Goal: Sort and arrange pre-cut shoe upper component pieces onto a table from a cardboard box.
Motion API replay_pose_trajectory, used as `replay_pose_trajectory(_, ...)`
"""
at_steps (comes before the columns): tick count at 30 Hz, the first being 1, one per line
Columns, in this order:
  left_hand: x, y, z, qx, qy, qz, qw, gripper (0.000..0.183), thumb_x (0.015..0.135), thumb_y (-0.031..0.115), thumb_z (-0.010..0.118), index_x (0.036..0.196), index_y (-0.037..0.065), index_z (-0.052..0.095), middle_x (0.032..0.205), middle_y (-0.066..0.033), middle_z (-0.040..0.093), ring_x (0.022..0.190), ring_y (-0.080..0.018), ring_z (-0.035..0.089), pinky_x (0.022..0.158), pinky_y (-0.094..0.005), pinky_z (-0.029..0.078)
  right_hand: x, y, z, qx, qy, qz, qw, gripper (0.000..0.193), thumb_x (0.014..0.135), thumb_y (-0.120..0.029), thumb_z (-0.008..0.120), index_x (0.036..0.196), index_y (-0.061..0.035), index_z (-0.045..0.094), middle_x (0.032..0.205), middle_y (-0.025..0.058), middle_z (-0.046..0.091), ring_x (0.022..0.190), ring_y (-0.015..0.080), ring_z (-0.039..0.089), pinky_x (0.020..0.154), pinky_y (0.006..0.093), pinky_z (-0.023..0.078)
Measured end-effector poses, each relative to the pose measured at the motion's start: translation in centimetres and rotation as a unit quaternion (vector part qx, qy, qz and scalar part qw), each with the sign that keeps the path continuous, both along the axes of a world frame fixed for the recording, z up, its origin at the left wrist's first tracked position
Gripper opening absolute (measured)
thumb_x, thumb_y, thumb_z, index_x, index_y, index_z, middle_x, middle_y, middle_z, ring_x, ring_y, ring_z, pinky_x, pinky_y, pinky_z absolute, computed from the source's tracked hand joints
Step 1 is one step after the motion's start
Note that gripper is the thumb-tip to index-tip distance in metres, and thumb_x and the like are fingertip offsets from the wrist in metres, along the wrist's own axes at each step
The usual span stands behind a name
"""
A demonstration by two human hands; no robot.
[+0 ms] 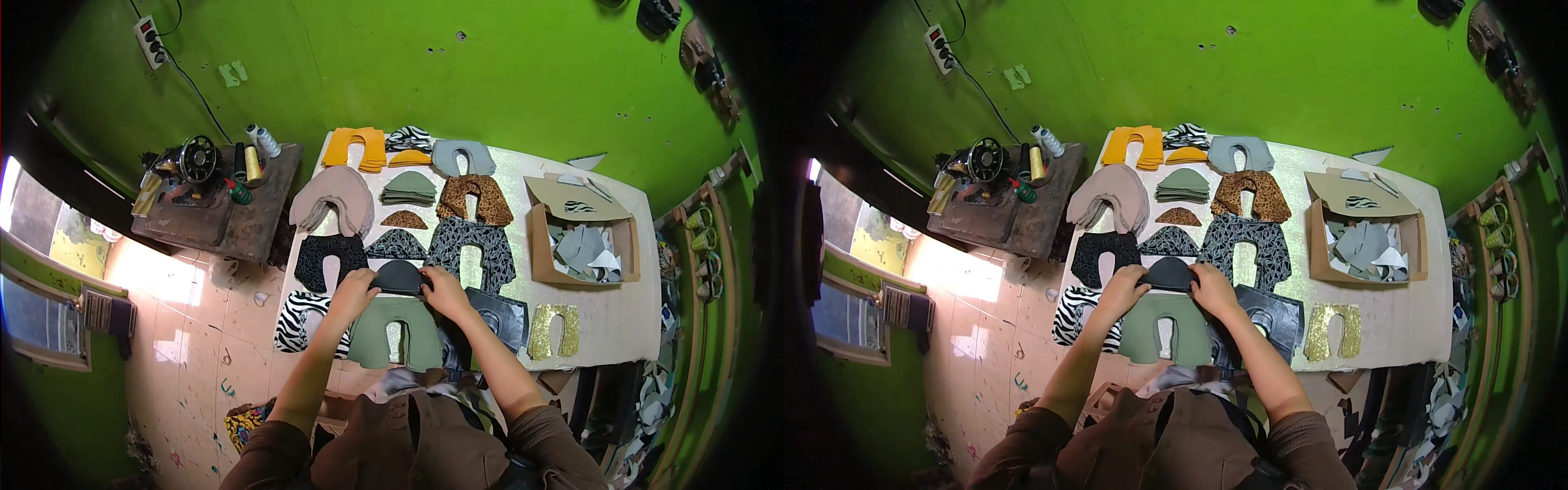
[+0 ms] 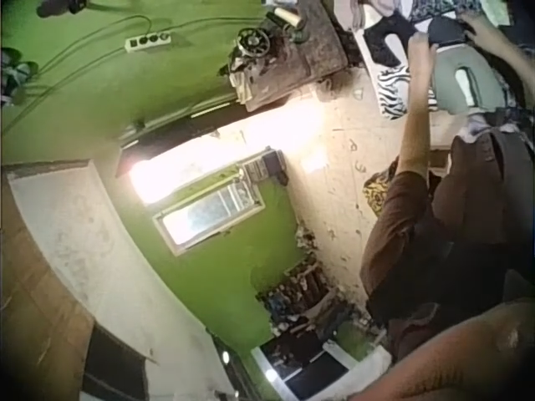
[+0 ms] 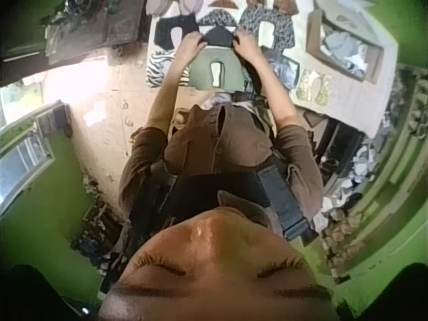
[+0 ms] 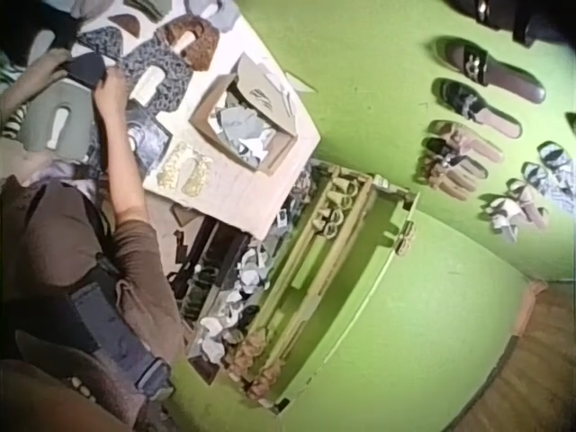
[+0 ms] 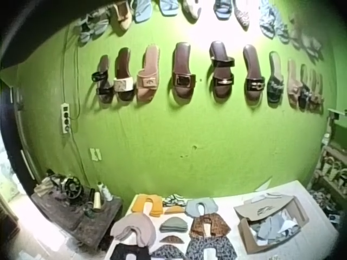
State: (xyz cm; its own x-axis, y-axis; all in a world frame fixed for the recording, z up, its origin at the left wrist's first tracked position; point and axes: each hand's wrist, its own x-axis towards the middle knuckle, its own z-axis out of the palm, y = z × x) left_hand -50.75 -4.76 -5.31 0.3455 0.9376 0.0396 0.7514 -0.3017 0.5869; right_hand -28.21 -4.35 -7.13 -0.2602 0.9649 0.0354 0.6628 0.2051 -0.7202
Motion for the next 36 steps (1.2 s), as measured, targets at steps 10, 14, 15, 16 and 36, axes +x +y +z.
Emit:
replay_pose_trajectory(10, 1.5, -1.5, -0.2, 0.130, 0.015, -0.034, 0.991, 0.014, 0.080, 0.014, 0.053, 0.086, 0.002, 0.060, 0.090, -0.0104, 0.060, 0.086, -0.0267, 0.056, 0.076, -0.0368, 0.044, -1.1, -1.9, 0.4, 0.146, -0.096, 0.061, 0.983, 0.020, 0.068, -0.003, 0.054, 0.086, -0.0055, 0.060, 0.089, 0.0061, 0.059, 0.087, 0.0259, 0.054, 0.073, 0.0348, 0.047)
replay_pose_trajectory(14, 2.3, -2.0, -0.2, 0.103, 0.008, 0.002, 0.995, 0.017, 0.082, 0.015, 0.050, 0.087, 0.000, 0.059, 0.090, -0.0123, 0.061, 0.087, -0.0285, 0.057, 0.077, -0.0370, 0.044, -1.5, -2.2, 0.1, 0.159, -0.091, 0.031, 0.983, 0.016, 0.067, -0.004, 0.054, 0.082, -0.0058, 0.060, 0.087, 0.0056, 0.059, 0.085, 0.0256, 0.055, 0.071, 0.0360, 0.046)
replay_pose_trajectory(15, 2.4, -2.1, -0.4, 0.119, 0.019, 0.015, 0.993, 0.017, 0.082, 0.017, 0.052, 0.085, 0.002, 0.059, 0.089, -0.0104, 0.061, 0.085, -0.0267, 0.057, 0.075, -0.0370, 0.043, -1.5, -2.1, 0.0, 0.168, -0.074, 0.032, 0.983, 0.015, 0.068, -0.004, 0.054, 0.082, -0.0060, 0.060, 0.087, 0.0055, 0.059, 0.085, 0.0255, 0.055, 0.072, 0.0365, 0.046)
replay_pose_trajectory(16, 2.7, -2.0, -0.3, 0.137, 0.029, 0.027, 0.990, 0.017, 0.082, 0.018, 0.053, 0.084, 0.003, 0.060, 0.087, -0.0084, 0.061, 0.084, -0.0248, 0.058, 0.073, -0.0370, 0.043, -1.3, -2.2, 0.1, 0.151, -0.071, 0.038, 0.985, 0.019, 0.068, -0.004, 0.053, 0.085, -0.0063, 0.061, 0.092, 0.0056, 0.059, 0.090, 0.0255, 0.054, 0.076, 0.0358, 0.045)
replay_pose_trajectory(36, 23.5, -4.8, 3.1, 0.094, -0.069, -0.143, 0.983, 0.021, 0.083, 0.016, 0.051, 0.097, 0.002, 0.058, 0.104, -0.0133, 0.054, 0.099, -0.0302, 0.051, 0.088, -0.0395, 0.037, 17.2, -9.7, 4.5, 0.125, 0.059, -0.086, 0.987, 0.025, 0.071, 0.002, 0.049, 0.092, -0.0054, 0.060, 0.092, 0.0090, 0.058, 0.089, 0.0283, 0.054, 0.078, 0.0363, 0.043)
